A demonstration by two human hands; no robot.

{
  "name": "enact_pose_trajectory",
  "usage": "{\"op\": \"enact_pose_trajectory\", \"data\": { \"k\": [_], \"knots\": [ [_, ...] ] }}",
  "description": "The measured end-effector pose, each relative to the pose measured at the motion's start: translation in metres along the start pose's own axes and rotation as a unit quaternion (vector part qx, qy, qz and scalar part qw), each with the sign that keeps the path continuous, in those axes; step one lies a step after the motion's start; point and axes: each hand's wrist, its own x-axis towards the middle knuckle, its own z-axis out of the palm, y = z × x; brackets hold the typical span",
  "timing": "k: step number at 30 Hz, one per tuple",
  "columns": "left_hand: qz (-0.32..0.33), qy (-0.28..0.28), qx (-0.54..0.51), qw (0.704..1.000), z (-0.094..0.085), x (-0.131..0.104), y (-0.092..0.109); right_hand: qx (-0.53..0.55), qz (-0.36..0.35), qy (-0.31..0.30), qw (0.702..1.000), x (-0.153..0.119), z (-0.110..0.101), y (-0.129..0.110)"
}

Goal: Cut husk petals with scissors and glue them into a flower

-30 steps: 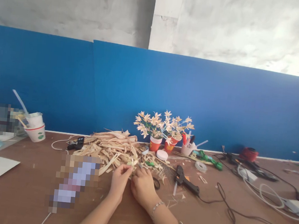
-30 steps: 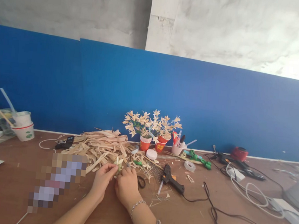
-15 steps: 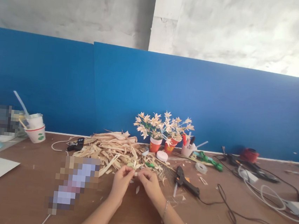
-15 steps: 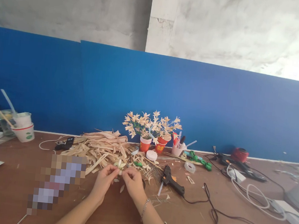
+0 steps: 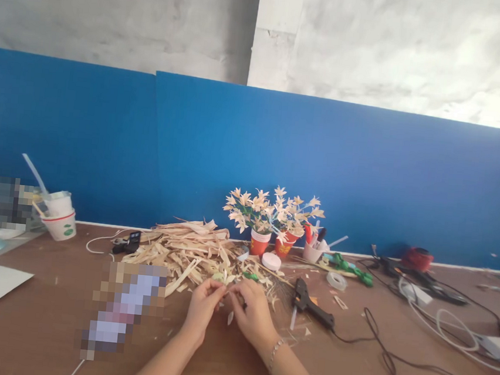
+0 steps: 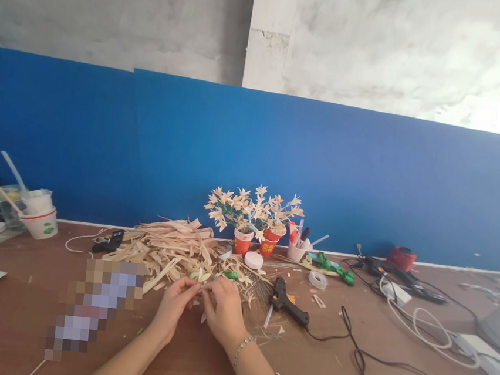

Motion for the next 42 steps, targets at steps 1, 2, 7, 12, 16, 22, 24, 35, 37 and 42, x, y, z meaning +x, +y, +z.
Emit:
{"op": "enact_pose_trajectory", "data": {
  "k": [1, 2, 7, 12, 16, 22, 24, 35, 37, 42],
  "knots": [
    [0.002, 0.003, 0.012, 1.000, -0.001, 0.001, -0.001, 0.000, 0.004, 0.008, 1.000, 0.000, -0.001, -0.001],
    [0.008, 0.005, 0.028, 1.000, -0.001, 0.002, -0.002, 0.000, 0.009, 0.015, 1.000, 0.000, -0.001, -0.001],
    [0.098, -0.016, 0.136, 0.986, -0.003, 0.004, -0.007, -0.005, 0.025, 0.033, 0.999, 0.001, -0.001, -0.001],
    [0.121, -0.024, 0.182, 0.976, -0.005, 0.005, -0.011, 0.010, 0.051, 0.045, 0.998, 0.001, 0.001, 0.002],
    [0.128, -0.031, 0.187, 0.973, -0.005, 0.006, -0.012, 0.030, 0.063, 0.050, 0.996, 0.002, 0.002, 0.004],
    [0.113, -0.033, 0.173, 0.978, -0.003, 0.004, -0.008, 0.039, 0.070, 0.056, 0.995, 0.003, 0.002, 0.005],
    [0.084, -0.040, 0.165, 0.982, -0.002, 0.002, -0.007, 0.036, 0.073, 0.058, 0.995, 0.003, 0.002, 0.005],
    [0.077, -0.065, 0.123, 0.987, -0.001, 0.003, -0.010, 0.030, 0.077, 0.070, 0.994, 0.002, 0.002, 0.005],
    [0.083, -0.066, 0.127, 0.986, -0.001, 0.003, -0.009, 0.030, 0.079, 0.072, 0.994, 0.003, 0.001, 0.004],
    [0.090, -0.072, 0.124, 0.986, 0.000, 0.002, -0.007, 0.034, 0.078, 0.074, 0.994, 0.003, -0.001, 0.002]
  ]
}}
